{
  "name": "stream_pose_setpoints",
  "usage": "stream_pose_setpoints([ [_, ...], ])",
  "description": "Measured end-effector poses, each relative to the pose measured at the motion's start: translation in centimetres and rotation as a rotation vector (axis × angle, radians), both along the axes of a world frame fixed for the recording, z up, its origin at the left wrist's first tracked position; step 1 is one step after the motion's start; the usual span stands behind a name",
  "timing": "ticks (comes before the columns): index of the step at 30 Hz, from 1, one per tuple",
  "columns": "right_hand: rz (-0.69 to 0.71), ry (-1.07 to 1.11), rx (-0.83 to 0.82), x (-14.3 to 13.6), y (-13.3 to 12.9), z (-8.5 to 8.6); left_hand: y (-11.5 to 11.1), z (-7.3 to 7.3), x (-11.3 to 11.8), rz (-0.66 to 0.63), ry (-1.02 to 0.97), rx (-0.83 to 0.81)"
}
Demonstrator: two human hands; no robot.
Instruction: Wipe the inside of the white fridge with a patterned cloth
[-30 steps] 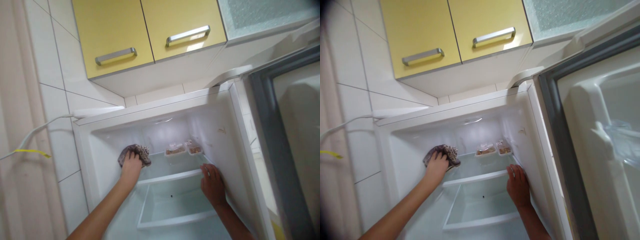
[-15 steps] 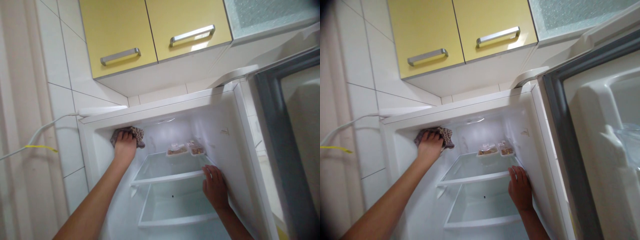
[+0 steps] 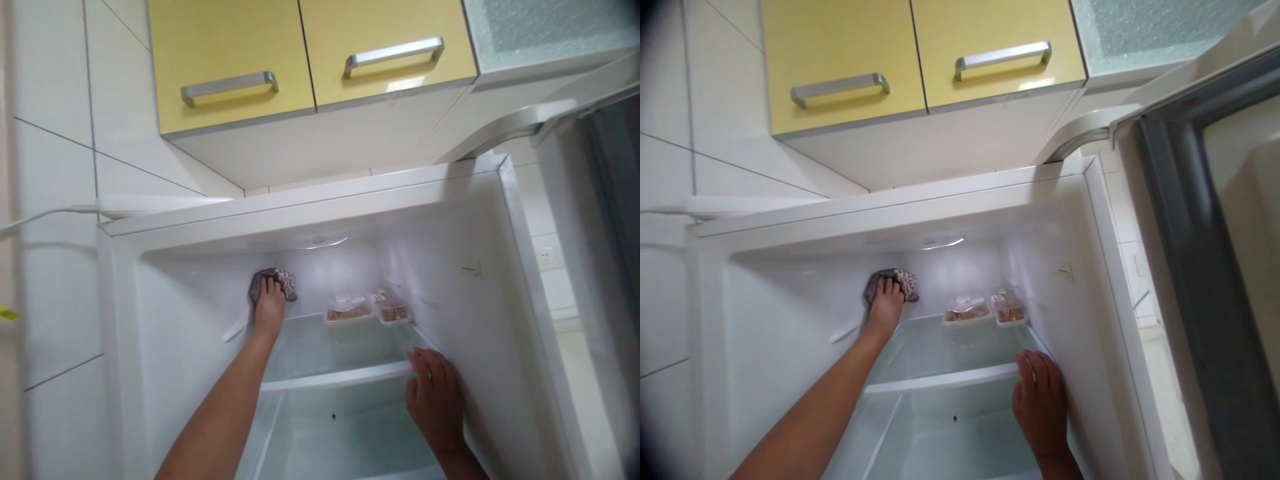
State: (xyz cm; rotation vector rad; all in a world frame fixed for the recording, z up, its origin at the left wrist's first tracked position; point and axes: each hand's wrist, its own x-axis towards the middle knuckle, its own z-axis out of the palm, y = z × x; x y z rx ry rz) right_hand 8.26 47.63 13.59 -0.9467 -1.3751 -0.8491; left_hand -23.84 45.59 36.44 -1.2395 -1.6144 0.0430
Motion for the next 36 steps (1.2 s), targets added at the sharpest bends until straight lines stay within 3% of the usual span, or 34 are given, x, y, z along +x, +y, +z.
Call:
stream_pose_setpoints([
  [4, -0.002, 0.002, 0.005, 0.1, 0.0, -0.1, 0.8, -1.4, -0.5, -0.003, -0.007, -0.092],
  [9, 0.023, -0.018, -0.015, 0.3, 0.1, -0.4, 0.5, -1.5, -0.4, -0.021, -0.035, -0.190],
  [17, 0.036, -0.027, -0.020, 0.4, 0.4, -0.6, -2.7, -1.6, 1.7, 0.011, -0.116, -0.102],
  [23, 0.068, -0.046, -0.054, 0.7, -0.3, -0.2, -8.3, -2.1, 3.0, 0.001, -0.139, -0.164],
  [32, 0.120, -0.045, -0.058, 0.8, -0.5, -0.1, -21.0, -3.2, 3.5, -0.090, 0.023, -0.244],
  [34, 0.131, -0.041, -0.056, 0.8, -0.5, -0.1, -22.3, -3.4, 3.1, -0.100, 0.054, -0.226],
  [36, 0.136, -0.036, -0.055, 0.8, -0.6, 0.0, -22.2, -3.4, 2.9, -0.092, 0.075, -0.203],
])
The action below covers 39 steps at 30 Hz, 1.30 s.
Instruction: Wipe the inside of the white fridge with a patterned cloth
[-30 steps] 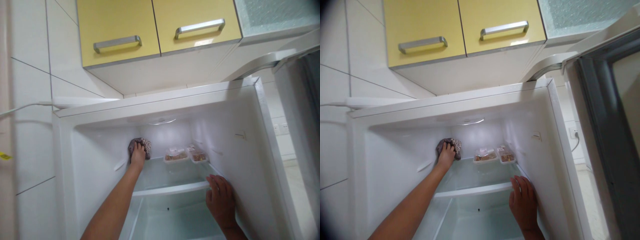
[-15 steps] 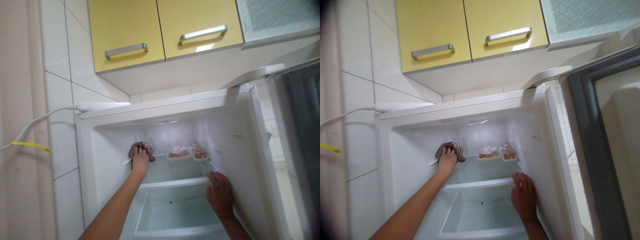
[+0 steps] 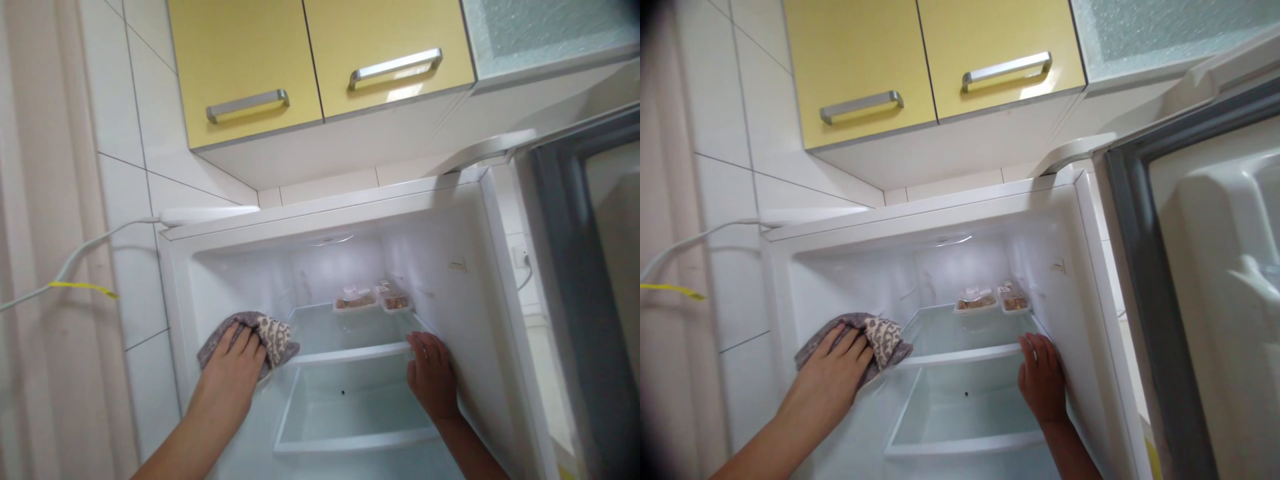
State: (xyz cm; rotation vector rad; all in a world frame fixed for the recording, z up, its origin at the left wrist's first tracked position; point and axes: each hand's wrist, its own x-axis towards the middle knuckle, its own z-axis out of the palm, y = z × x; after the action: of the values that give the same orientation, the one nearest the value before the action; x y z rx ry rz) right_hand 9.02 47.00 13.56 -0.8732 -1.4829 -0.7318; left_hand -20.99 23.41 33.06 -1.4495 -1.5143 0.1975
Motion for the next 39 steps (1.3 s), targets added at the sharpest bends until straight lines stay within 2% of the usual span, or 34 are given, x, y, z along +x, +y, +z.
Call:
stream_pose_setpoints([
  [3, -0.009, 0.005, -0.004, -0.1, -0.2, 0.2, 2.6, 0.4, -0.1, 0.031, -0.007, -0.006],
  [8, -0.017, 0.003, 0.008, -0.1, -0.4, 0.3, 10.3, 1.0, -0.3, 0.116, -0.093, -0.122],
  [12, -0.019, 0.011, 0.023, -0.1, -0.4, 0.3, 15.8, 1.1, -0.8, 0.171, -0.179, -0.079],
  [20, -0.058, 0.037, 0.063, -0.4, 0.1, 0.5, 22.5, 0.1, -2.9, 0.097, -0.201, 0.010],
  [24, -0.085, 0.056, 0.084, -0.5, 0.4, 0.4, 25.7, 0.5, -3.7, 0.070, -0.223, 0.014],
  [27, -0.093, 0.067, 0.091, -0.5, 0.5, 0.4, 27.3, 1.2, -3.9, 0.045, -0.246, 0.015],
  [30, -0.108, 0.072, 0.094, -0.5, 0.6, 0.4, 27.8, 1.6, -3.8, 0.015, -0.283, 0.047],
  [33, -0.116, 0.061, 0.099, -0.6, 0.6, 0.4, 27.2, 1.8, -3.5, -0.012, -0.333, 0.093],
  [39, -0.089, 0.059, 0.090, -0.5, 0.5, 0.3, 24.7, 2.4, -2.4, -0.049, -0.420, 0.220],
])
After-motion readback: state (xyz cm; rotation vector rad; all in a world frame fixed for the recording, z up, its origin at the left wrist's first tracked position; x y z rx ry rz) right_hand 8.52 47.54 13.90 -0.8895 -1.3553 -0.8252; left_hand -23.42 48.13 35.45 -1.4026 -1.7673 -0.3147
